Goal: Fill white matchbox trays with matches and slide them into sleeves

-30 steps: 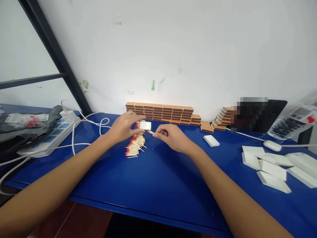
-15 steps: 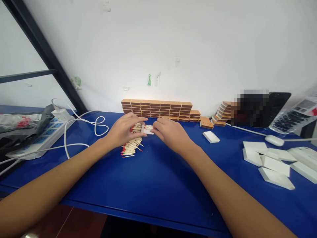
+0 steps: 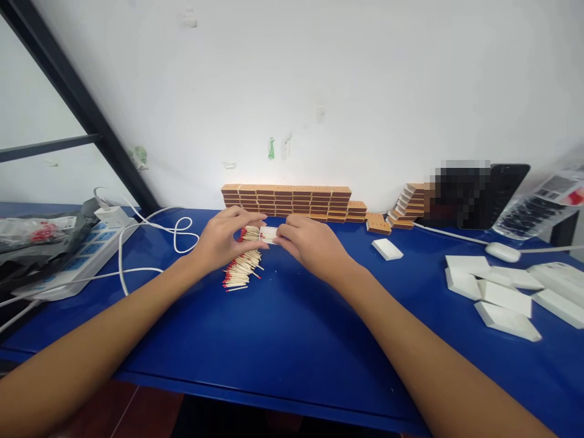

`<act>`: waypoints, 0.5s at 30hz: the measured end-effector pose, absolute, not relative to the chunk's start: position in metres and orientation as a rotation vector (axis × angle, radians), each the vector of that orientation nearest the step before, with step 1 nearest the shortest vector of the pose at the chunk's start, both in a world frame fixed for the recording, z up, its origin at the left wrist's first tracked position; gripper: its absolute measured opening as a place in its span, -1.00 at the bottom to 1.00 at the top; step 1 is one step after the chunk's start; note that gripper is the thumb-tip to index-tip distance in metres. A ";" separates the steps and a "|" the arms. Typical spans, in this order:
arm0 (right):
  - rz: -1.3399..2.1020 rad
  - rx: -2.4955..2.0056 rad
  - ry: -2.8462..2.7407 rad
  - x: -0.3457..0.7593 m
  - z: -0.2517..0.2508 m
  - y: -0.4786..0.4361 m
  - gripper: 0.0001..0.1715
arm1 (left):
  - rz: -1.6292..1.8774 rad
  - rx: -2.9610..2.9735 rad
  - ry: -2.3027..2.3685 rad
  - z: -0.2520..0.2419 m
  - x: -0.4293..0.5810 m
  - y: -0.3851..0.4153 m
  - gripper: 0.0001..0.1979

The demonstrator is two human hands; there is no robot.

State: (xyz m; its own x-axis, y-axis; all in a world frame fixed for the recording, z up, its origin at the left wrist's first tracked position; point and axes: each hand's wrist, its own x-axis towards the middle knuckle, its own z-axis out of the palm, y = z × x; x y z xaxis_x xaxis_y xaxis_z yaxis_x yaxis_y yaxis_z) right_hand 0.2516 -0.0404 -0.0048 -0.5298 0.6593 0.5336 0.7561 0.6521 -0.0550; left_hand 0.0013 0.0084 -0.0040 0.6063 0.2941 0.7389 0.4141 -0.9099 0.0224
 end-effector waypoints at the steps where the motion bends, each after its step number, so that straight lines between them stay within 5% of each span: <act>1: -0.231 -1.098 -2.338 0.252 -0.004 -0.040 -0.70 | -1.202 -2.674 -0.589 -0.004 0.001 0.009 -0.39; 15: 0.024 -1.068 -2.150 0.251 -0.001 -0.040 -0.72 | -1.244 -2.641 -0.548 -0.005 0.002 0.010 -0.43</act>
State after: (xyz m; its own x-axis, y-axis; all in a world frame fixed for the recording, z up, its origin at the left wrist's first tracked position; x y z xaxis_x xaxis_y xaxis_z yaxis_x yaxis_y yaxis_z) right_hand 0.2512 -0.0396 -0.0006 -0.3944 0.6991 0.5965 0.6854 0.6561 -0.3158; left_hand 0.0016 0.0096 -0.0049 0.5840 0.2540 0.7710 0.3971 -0.9178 0.0016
